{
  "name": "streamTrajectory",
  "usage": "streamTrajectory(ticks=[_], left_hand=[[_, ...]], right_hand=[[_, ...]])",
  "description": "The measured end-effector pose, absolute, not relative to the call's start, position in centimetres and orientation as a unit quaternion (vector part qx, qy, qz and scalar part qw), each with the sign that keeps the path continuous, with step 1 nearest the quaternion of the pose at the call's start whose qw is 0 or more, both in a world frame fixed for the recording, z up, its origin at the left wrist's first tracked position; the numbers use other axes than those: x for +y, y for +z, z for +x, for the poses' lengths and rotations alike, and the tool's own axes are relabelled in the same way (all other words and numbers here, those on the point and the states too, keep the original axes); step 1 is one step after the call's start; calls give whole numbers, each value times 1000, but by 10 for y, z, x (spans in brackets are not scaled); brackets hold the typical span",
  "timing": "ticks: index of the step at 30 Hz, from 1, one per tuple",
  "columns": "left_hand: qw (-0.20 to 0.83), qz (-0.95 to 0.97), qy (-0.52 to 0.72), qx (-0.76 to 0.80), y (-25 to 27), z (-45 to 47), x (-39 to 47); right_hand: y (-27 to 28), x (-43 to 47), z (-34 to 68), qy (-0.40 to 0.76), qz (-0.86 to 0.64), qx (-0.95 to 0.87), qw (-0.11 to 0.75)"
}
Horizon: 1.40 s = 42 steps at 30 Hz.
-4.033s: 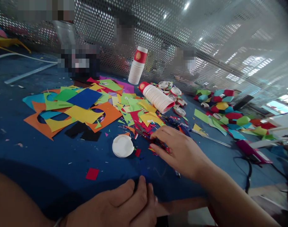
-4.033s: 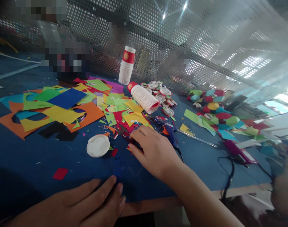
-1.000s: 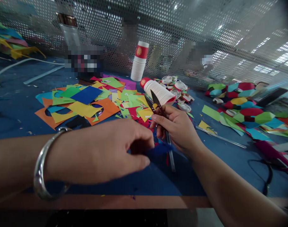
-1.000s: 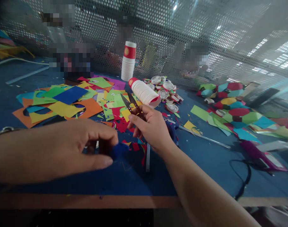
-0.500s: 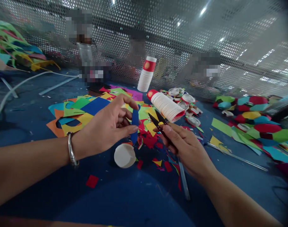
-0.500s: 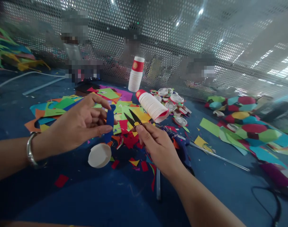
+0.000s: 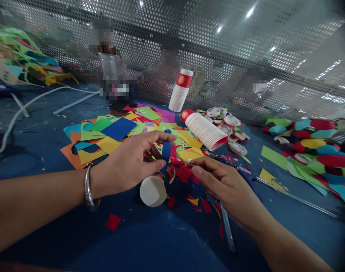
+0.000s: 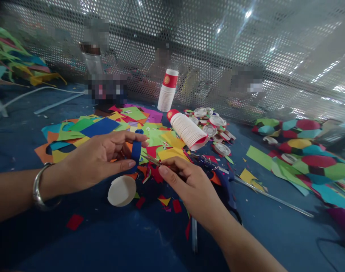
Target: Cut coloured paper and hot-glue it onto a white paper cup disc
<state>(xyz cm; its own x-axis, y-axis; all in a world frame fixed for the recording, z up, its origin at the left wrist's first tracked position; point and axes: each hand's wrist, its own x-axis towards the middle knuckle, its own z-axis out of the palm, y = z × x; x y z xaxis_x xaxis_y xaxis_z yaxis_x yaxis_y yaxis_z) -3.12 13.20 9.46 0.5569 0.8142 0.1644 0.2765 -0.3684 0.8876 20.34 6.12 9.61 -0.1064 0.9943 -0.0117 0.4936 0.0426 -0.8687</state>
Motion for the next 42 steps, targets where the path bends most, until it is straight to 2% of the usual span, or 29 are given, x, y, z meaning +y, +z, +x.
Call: streamTrajectory(ticks=[17,42], left_hand=[[460,795,236,316,91,-32,126],[470,797,224,307,90,-30,125]], right_hand=[[97,56,201,508,-556,-578,313],[103,50,197,476,-560,-605,305]])
